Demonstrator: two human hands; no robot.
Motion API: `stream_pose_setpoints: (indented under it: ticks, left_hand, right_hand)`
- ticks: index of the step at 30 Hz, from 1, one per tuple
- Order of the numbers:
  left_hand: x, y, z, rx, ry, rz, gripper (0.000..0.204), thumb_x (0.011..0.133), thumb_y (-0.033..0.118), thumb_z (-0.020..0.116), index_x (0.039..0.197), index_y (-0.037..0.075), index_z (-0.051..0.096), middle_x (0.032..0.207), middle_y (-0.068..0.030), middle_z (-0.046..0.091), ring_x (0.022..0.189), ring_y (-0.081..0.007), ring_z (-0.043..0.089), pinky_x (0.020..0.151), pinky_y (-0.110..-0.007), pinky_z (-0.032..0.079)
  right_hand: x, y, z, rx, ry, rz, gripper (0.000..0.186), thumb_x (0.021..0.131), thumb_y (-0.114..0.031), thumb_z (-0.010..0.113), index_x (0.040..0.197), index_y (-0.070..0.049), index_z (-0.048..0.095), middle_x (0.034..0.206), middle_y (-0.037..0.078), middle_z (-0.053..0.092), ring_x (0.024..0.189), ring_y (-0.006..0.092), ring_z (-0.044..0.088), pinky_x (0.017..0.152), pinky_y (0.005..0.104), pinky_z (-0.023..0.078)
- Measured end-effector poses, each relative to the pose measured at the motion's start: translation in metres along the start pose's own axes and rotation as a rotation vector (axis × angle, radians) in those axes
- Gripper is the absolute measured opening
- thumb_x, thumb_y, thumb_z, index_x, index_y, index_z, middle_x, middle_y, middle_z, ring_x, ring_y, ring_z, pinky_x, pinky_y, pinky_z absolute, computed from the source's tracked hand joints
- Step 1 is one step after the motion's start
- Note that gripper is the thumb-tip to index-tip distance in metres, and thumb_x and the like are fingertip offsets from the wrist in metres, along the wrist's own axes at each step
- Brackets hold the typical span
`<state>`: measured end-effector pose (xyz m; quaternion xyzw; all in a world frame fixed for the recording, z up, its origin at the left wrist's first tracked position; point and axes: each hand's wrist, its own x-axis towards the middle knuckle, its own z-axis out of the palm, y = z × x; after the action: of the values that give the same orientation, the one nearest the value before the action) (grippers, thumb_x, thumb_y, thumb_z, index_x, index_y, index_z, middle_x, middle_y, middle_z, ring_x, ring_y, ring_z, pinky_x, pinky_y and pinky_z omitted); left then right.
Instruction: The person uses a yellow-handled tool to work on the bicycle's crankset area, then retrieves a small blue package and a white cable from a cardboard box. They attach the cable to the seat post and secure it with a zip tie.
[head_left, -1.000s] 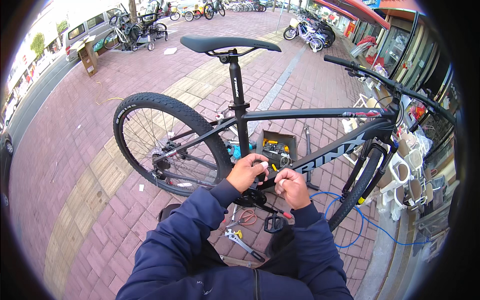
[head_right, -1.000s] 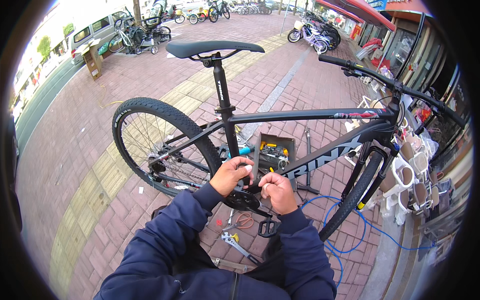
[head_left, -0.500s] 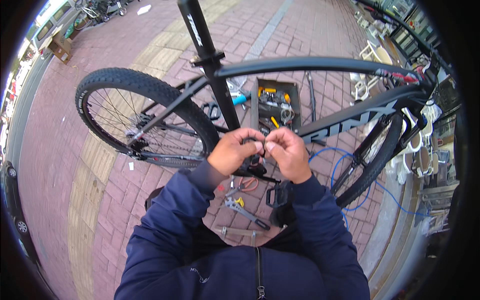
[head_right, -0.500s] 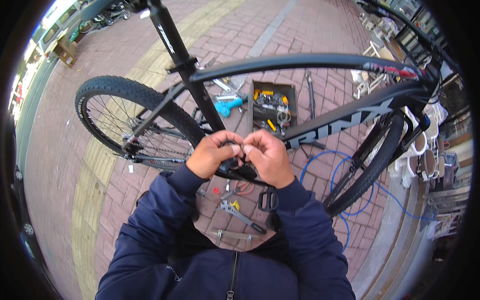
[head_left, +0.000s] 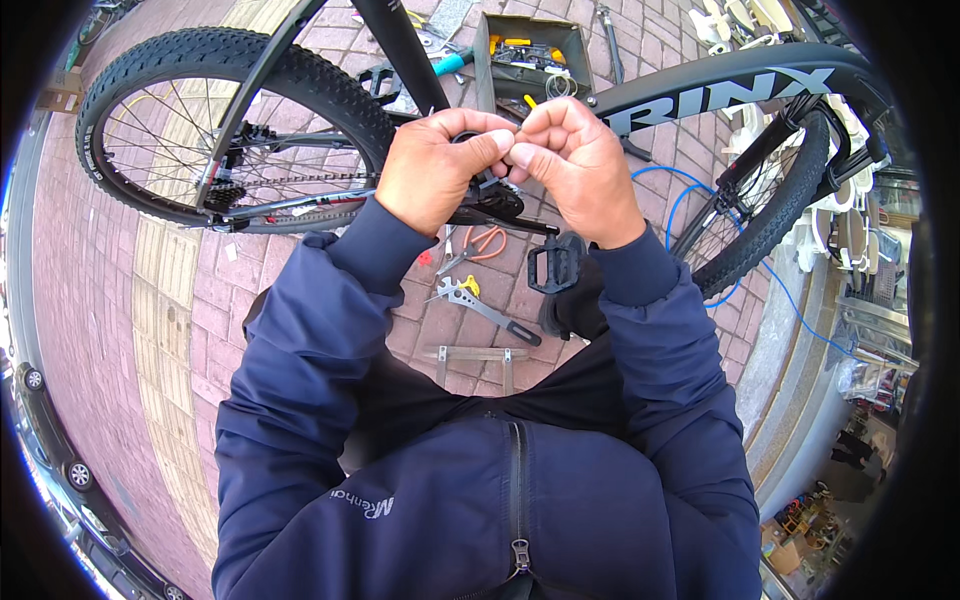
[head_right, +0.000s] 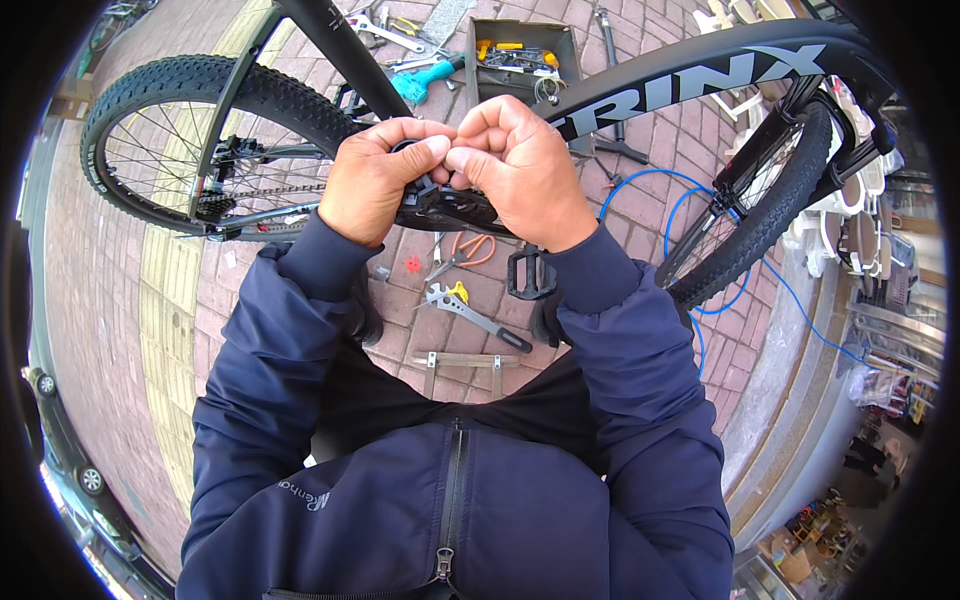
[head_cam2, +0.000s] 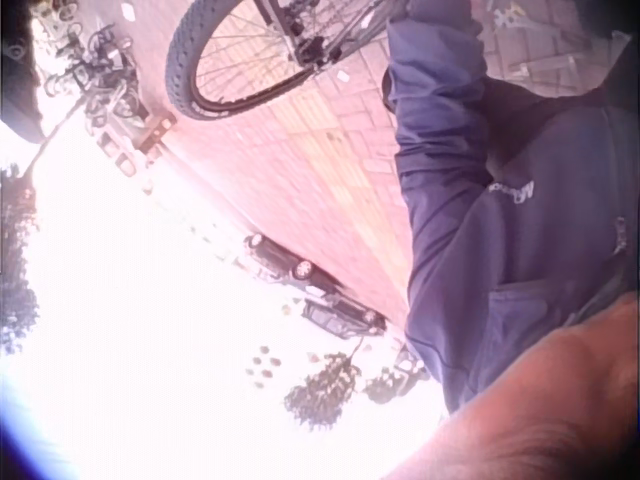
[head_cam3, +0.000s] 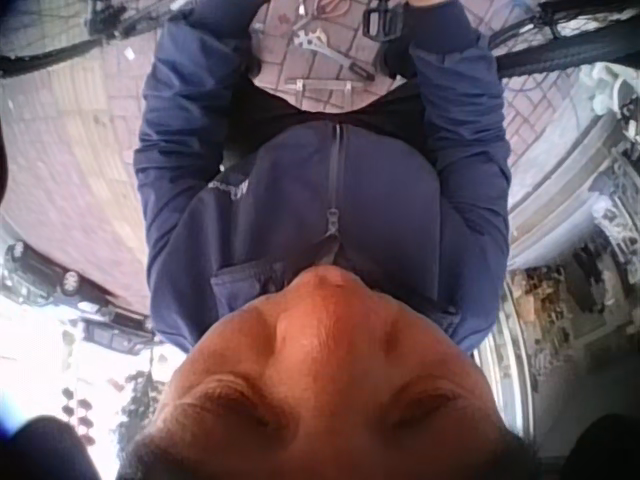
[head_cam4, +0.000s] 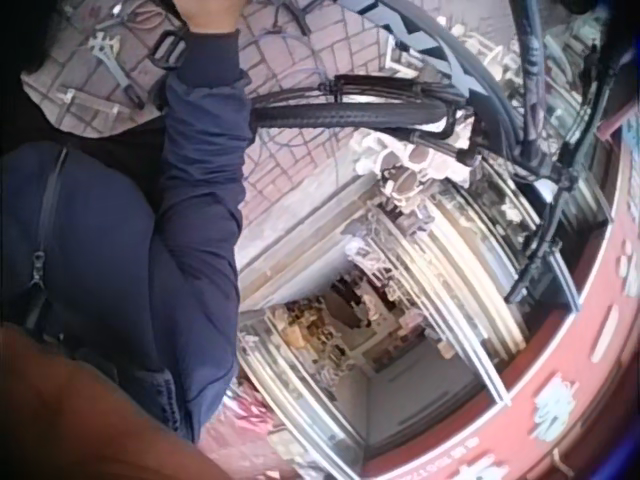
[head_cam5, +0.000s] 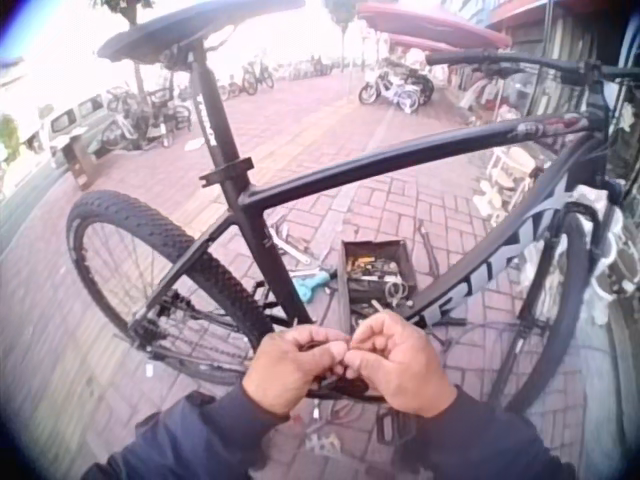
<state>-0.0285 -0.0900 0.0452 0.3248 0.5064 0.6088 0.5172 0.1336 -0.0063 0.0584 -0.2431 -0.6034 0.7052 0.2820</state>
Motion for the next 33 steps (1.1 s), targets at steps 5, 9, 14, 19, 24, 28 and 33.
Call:
stream_pose_setpoints:
  ticks: [5, 9, 14, 19, 24, 28, 33]
  left_hand:
    - [-0.003, -0.003, -0.001, 0.023, -0.052, -0.001, 0.018, 0.091, 0.007, 0.07, 0.103, -0.006, 0.071, 0.084, -0.0069, 0.071, 0.073, -0.0099, 0.065, 0.067, -0.023, 0.053]
    - [-0.003, 0.004, -0.002, 0.001, -0.018, 0.015, 0.015, 0.092, 0.007, 0.069, 0.1, -0.004, 0.071, 0.085, -0.0058, 0.07, 0.075, -0.0106, 0.065, 0.068, -0.024, 0.052]
    - [0.003, 0.025, -0.021, -0.382, 0.055, 0.052, 0.008, 0.096, 0.009, 0.062, 0.101, 0.002, 0.063, 0.102, -0.0109, 0.069, 0.081, -0.0172, 0.069, 0.071, -0.03, 0.056]
    - [-0.007, 0.035, -0.035, -0.457, 0.125, 0.001, 0.012, 0.097, 0.019, 0.063, 0.101, 0.009, 0.058, 0.105, -0.0112, 0.069, 0.086, -0.0187, 0.069, 0.07, -0.029, 0.053]
    - [-0.028, 0.04, -0.034, -0.407, 0.142, -0.035, 0.009, 0.096, 0.012, 0.063, 0.097, 0.005, 0.058, 0.095, -0.0135, 0.068, 0.081, -0.0203, 0.069, 0.067, -0.031, 0.055]
    - [-0.04, 0.045, -0.043, -0.445, 0.038, -0.128, 0.007, 0.094, 0.007, 0.064, 0.096, 0.003, 0.059, 0.094, -0.0159, 0.069, 0.082, -0.0218, 0.069, 0.069, -0.033, 0.057]
    - [-0.042, 0.045, -0.055, -0.473, 0.052, -0.223, 0.006, 0.093, 0.004, 0.065, 0.096, 0.003, 0.06, 0.097, -0.0168, 0.068, 0.083, -0.0231, 0.069, 0.072, -0.035, 0.057]
  right_hand:
    - [-0.006, 0.0, 0.002, -0.283, 0.069, -0.095, 0.019, 0.09, -0.001, 0.07, 0.103, 0.0, 0.057, 0.086, 0.007, 0.072, 0.074, 0.0082, 0.065, 0.069, 0.0235, 0.054]
    - [-0.008, -0.007, 0.006, -0.44, 0.186, -0.075, 0.017, 0.088, -0.007, 0.074, 0.097, 0.0, 0.061, 0.08, 0.008, 0.072, 0.069, 0.0074, 0.064, 0.063, 0.026, 0.052]
    - [-0.028, 0.035, 0.013, -0.66, -0.351, -0.057, 0.019, 0.088, -0.021, 0.072, 0.086, -0.003, 0.066, 0.073, 0.014, 0.068, 0.066, 0.0288, 0.068, 0.063, 0.0363, 0.052]
    - [-0.069, 0.204, 0.045, -1.067, -0.988, 0.285, 0.031, 0.081, -0.031, 0.071, 0.087, 0.0, 0.074, 0.087, 0.022, 0.071, 0.086, 0.0405, 0.069, 0.079, 0.0484, 0.054]
    - [-0.076, 0.372, 0.042, -1.201, -0.55, 0.564, 0.026, 0.085, -0.021, 0.063, 0.1, -0.001, 0.071, 0.103, 0.024, 0.071, 0.094, 0.0415, 0.069, 0.084, 0.0486, 0.056]
    - [-0.076, 0.443, 0.048, -1.096, -0.256, 0.594, 0.027, 0.089, -0.018, 0.059, 0.113, -0.008, 0.066, 0.116, 0.028, 0.064, 0.107, 0.0434, 0.065, 0.09, 0.0521, 0.054]
    - [-0.062, 0.465, 0.046, -1.144, -0.495, 0.731, 0.046, 0.093, -0.03, 0.054, 0.136, -0.016, 0.056, 0.137, 0.03, 0.052, 0.12, 0.0437, 0.059, 0.099, 0.0531, 0.049]
